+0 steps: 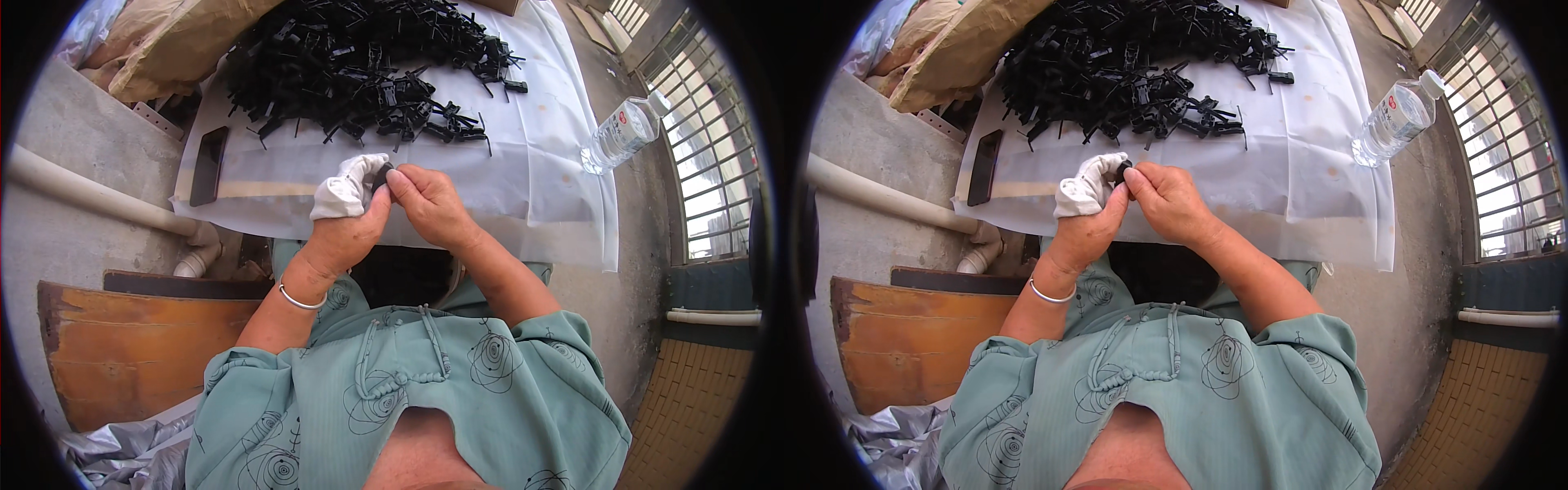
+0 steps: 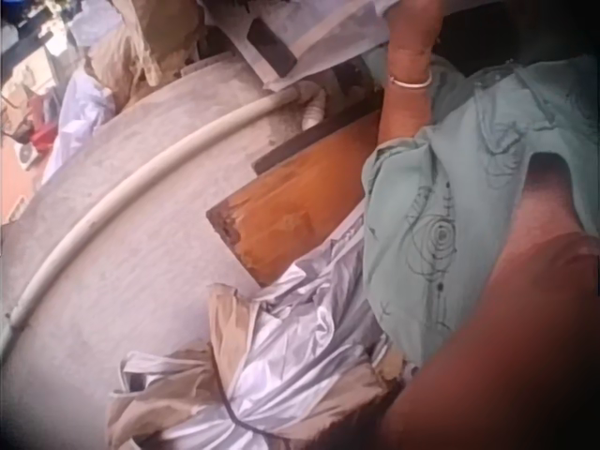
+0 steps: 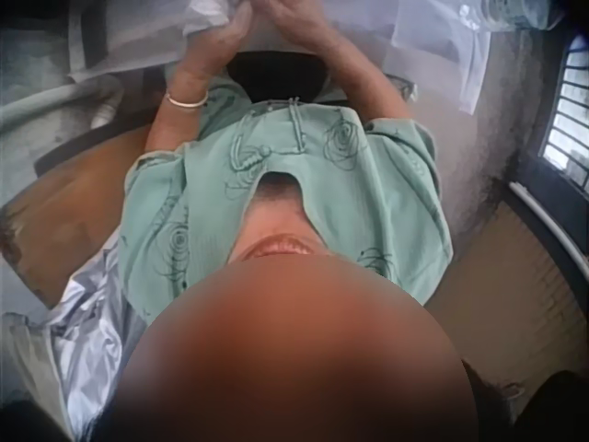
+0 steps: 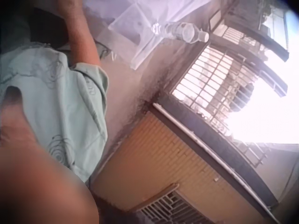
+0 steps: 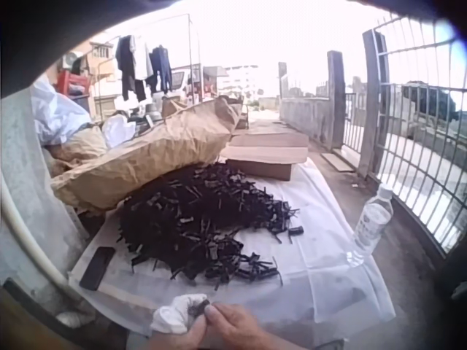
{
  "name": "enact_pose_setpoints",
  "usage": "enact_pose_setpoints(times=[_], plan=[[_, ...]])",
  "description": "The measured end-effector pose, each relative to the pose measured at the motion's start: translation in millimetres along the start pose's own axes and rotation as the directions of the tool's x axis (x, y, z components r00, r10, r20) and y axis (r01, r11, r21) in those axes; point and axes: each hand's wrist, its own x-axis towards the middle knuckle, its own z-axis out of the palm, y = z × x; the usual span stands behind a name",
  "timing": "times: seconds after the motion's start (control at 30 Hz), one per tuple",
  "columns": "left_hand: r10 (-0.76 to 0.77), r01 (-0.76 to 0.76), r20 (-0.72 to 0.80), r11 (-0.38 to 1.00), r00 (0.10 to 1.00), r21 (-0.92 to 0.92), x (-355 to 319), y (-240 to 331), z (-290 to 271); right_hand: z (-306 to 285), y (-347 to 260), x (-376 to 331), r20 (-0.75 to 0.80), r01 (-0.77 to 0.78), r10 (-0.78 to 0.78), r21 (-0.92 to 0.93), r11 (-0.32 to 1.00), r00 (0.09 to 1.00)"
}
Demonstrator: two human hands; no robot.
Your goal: Cleaning small black plastic components by wiping them with a cloth.
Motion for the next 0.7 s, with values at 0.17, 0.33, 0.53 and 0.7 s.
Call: enact_pose_setpoints(times=[0.17,0.33,0.53,0.7], plan=[[-0.305,0.337,0.148,0.803,0.941,-0.492,5.6,0.9,-8.3,-16.5,5.9,-0.2,0.023,0.000,0.003,-0.136,0.991,1.000],[-0.287,0.343,0.201,0.869,0.937,-0.356,5.6,4.7,-9.1,-22.6,6.0,-1.1,0.064,0.219,-0.210,-0.238,0.946,0.976],[-0.248,0.446,0.431,0.771,0.868,-0.454,4.5,23.0,-13.8,-13.8,-6.4,1.6,-0.046,0.106,-0.106,0.000,0.994,0.993],[-0.187,0.285,0.279,0.884,0.942,-0.370,3.5,14.5,-6.8,-11.8,-5.3,-3.0,0.059,0.208,-0.201,-0.143,0.968,0.978]])
